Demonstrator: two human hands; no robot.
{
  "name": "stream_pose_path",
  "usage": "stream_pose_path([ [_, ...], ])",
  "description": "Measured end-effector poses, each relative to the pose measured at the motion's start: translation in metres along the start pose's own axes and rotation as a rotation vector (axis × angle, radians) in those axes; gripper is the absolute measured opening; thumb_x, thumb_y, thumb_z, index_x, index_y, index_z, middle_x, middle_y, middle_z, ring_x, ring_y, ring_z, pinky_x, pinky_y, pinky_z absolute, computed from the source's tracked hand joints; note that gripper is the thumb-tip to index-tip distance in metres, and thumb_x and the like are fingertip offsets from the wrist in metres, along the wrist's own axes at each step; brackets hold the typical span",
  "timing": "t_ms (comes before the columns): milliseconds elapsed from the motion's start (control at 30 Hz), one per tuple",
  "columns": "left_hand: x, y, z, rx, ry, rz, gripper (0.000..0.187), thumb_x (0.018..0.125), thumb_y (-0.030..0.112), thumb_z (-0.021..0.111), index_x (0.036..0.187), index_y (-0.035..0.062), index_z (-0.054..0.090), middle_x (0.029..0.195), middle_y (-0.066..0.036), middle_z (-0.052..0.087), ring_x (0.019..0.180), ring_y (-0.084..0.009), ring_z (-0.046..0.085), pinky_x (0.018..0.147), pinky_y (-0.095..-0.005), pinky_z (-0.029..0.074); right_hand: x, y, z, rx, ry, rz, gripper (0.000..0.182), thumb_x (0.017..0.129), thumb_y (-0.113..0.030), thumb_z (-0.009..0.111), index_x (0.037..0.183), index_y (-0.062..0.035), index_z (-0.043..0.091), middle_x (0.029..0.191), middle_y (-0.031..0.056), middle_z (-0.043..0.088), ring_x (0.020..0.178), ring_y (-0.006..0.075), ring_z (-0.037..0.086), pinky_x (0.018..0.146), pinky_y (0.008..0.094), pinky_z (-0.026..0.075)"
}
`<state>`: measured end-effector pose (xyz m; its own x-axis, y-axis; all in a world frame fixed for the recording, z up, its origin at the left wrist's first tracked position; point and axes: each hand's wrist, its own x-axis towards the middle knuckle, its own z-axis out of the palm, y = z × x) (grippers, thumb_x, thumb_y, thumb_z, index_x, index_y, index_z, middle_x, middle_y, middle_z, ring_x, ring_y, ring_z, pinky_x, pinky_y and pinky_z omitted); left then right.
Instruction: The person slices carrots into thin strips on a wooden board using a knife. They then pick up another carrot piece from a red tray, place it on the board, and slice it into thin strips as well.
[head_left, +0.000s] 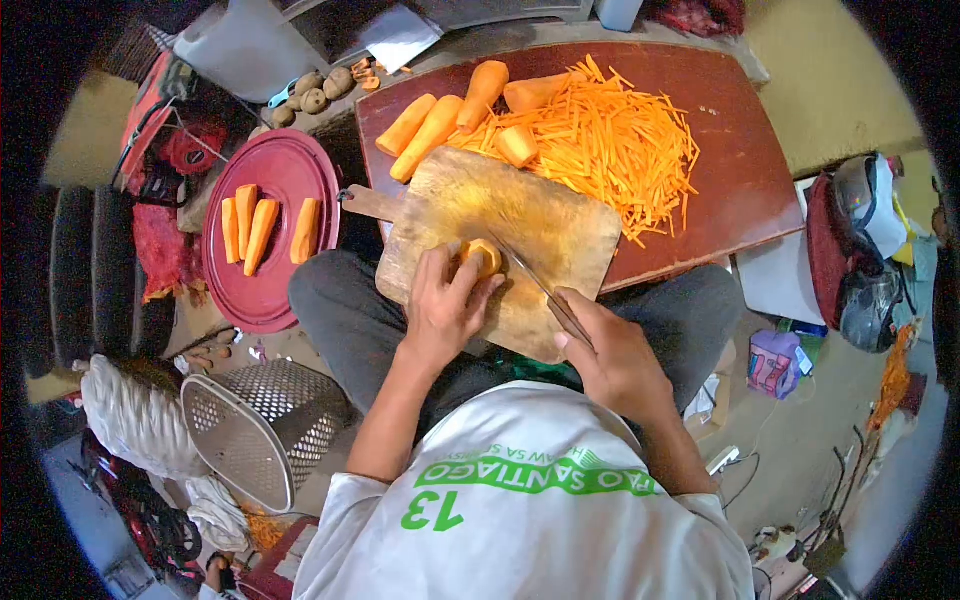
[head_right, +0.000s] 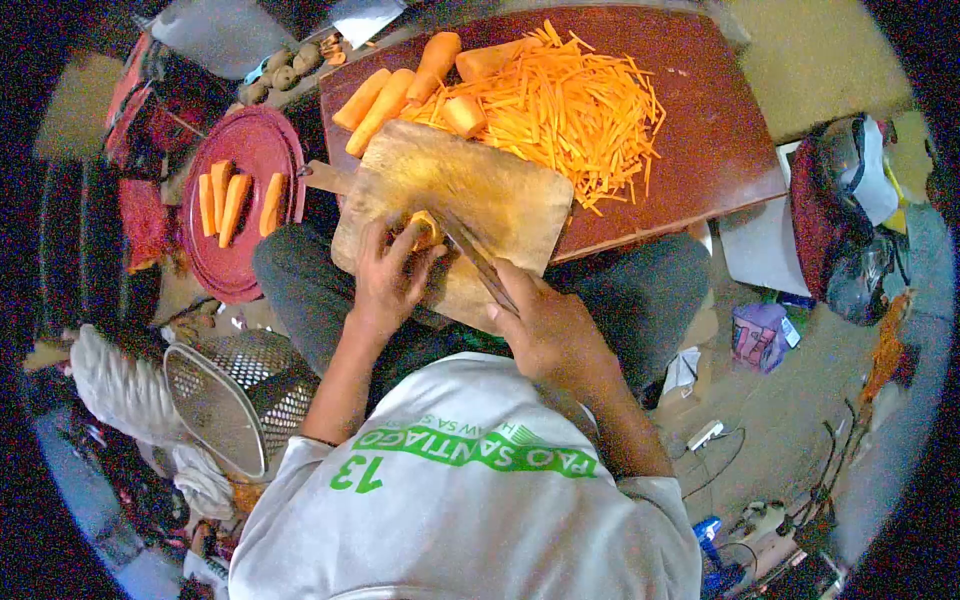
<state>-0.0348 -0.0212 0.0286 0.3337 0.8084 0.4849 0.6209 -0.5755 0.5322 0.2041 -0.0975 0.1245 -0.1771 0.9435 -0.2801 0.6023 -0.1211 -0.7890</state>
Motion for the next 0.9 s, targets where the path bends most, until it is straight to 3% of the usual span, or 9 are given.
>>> stream_pose_path([
  [167, -0.001, 0.004, -0.004, 0.014, -0.036, -0.013, 0.039, 0.085, 0.009, 0.089, 0.119, 0.0024, 0.071, 0.113, -0.023, 0.061, 0.097, -0.0405, 0.063, 0.080, -0.0494, 0.055, -0.007, -0.007, -0.004, -0.003, -0.057, -0.003, 0.056, 0.102, -0.019, 0.070, 0.152, 0.0007, 0.054, 0.127, 0.0273, 0.072, 0.121, 0.0436, 0.071, 0.094, 0.0473, 0.059],
  [267, 0.000, 0.001, -0.006, 0.017, -0.056, 0.014, 0.040, 0.083, 0.007, 0.088, 0.120, 0.0019, 0.071, 0.114, -0.024, 0.061, 0.098, -0.0417, 0.063, 0.080, -0.0504, 0.055, -0.007, 0.002, 0.003, -0.102, -0.027, -0.180, 0.060, 0.101, -0.021, 0.072, 0.154, 0.0002, 0.053, 0.131, 0.0258, 0.071, 0.117, 0.0420, 0.073, 0.088, 0.0478, 0.060],
  [367, -0.002, -0.003, -0.005, 0.026, -0.074, 0.040, 0.044, 0.078, 0.002, 0.084, 0.119, 0.0024, 0.071, 0.116, -0.024, 0.060, 0.100, -0.0432, 0.062, 0.082, -0.0517, 0.055, -0.009, -0.007, -0.001, -0.209, -0.036, -0.205, 0.062, 0.102, -0.021, 0.071, 0.156, -0.0002, 0.050, 0.132, 0.0257, 0.071, 0.112, 0.0427, 0.074, 0.084, 0.0495, 0.061],
  [533, -0.002, -0.004, -0.007, 0.022, -0.110, 0.041, 0.057, 0.063, -0.001, 0.079, 0.119, 0.0044, 0.071, 0.122, -0.024, 0.060, 0.105, -0.0438, 0.061, 0.086, -0.0519, 0.055, -0.007, -0.018, -0.009, -0.222, -0.144, -0.078, 0.060, 0.103, -0.023, 0.069, 0.155, -0.0019, 0.048, 0.128, 0.0263, 0.071, 0.109, 0.0446, 0.073, 0.083, 0.0529, 0.060],
  [900, -0.001, -0.006, -0.006, -0.047, -0.121, 0.040, 0.066, 0.060, 0.000, 0.082, 0.125, 0.0035, 0.071, 0.124, -0.027, 0.056, 0.108, -0.0467, 0.060, 0.089, -0.0536, 0.055, 0.008, -0.028, -0.013, -0.160, -0.246, 0.080, 0.045, 0.105, -0.018, 0.060, 0.146, -0.0056, 0.047, 0.120, 0.0279, 0.071, 0.102, 0.0507, 0.072, 0.085, 0.0600, 0.058],
])
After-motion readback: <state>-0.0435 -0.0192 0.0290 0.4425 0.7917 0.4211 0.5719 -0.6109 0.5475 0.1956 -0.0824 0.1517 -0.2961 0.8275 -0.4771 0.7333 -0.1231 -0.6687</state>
